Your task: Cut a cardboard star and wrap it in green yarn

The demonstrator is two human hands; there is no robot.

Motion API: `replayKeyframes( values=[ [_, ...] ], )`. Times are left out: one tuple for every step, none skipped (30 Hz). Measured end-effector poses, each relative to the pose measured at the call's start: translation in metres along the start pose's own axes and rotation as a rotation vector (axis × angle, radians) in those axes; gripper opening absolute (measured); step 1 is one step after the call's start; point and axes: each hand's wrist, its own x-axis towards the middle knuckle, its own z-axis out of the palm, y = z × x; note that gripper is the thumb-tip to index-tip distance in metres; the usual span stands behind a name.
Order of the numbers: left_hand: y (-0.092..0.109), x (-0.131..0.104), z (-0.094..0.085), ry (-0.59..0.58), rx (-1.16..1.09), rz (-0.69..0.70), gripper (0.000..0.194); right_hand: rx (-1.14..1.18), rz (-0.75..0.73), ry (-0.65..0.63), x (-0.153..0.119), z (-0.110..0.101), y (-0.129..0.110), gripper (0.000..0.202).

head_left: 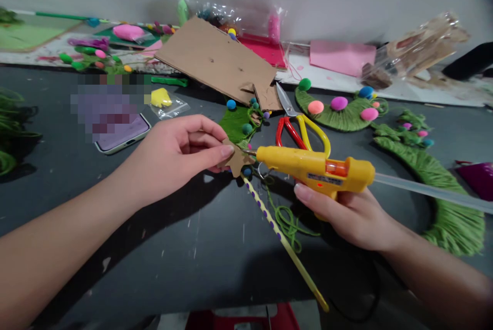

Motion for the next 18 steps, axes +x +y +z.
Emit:
replayKeyframes(
  values=[
    [-0.001,0.0,0.0,-0.003,0.0,-0.004,0.019,0.01,0.0,0.016,-0.001,0.0,0.001,0.008],
    [-0.001,0.0,-0.001,-0.003,-0.003,-0.003,0.02,0.023,-0.001,0.03,-0.002,0.0,0.002,0.006],
    [-0.001,0.0,-0.002,-0.006,-0.002,-0.006,0.02,0.038,-0.005,0.039,-0.002,0.0,0.003,0.006],
    [-0.002,0.0,-0.002,-0.003,-0.003,-0.011,0.021,0.053,-0.009,0.049,-0.004,0.0,0.004,0.008],
    [-0.002,0.0,-0.002,-0.001,-0.005,-0.016,0.021,0.067,-0.01,0.053,-0.005,0.0,0.003,0.012],
    [-0.001,0.0,-0.003,0.003,-0.007,-0.024,0.021,0.077,-0.013,0.055,-0.006,0.0,0.002,0.015],
    [-0.001,0.001,-0.003,0.007,-0.009,-0.03,0.021,0.08,-0.011,0.058,-0.008,0.0,0.001,0.017],
    [-0.001,0.001,-0.003,0.011,-0.011,-0.034,0.02,0.076,-0.002,0.069,-0.01,-0.001,-0.002,0.017],
    [-0.001,0.001,-0.003,0.012,-0.012,-0.04,0.02,0.066,0.015,0.091,-0.012,-0.001,-0.004,0.018],
    [-0.001,0.001,-0.003,0.015,-0.013,-0.044,0.02,0.049,0.034,0.127,-0.013,-0.002,-0.007,0.018],
    [-0.001,0.001,-0.003,0.02,-0.014,-0.045,0.02,0.021,0.055,0.176,-0.014,-0.004,-0.01,0.02],
    [0.0,0.002,-0.003,0.024,-0.014,-0.043,0.02,-0.021,0.078,0.23,-0.014,-0.007,-0.012,0.022],
    [0.0,0.002,-0.002,0.027,-0.012,-0.04,0.019,-0.08,0.099,0.28,-0.013,-0.01,-0.013,0.024],
    [0.001,0.002,-0.002,0.031,-0.007,-0.036,0.019,-0.151,0.115,0.322,-0.011,-0.014,-0.014,0.027],
    [0.002,0.002,-0.002,0.032,-0.002,-0.031,0.018,-0.233,0.135,0.346,-0.008,-0.018,-0.014,0.03],
    [0.003,0.002,-0.001,0.03,0.002,-0.026,0.017,-0.312,0.149,0.363,-0.004,-0.022,-0.013,0.034],
    [0.004,0.002,0.0,0.024,0.005,-0.024,0.016,-0.376,0.169,0.373,-0.001,-0.027,-0.011,0.037],
    [0.005,0.002,0.0,0.02,0.005,-0.02,0.016,-0.427,0.185,0.389,0.002,-0.031,-0.008,0.04]
  ],
)
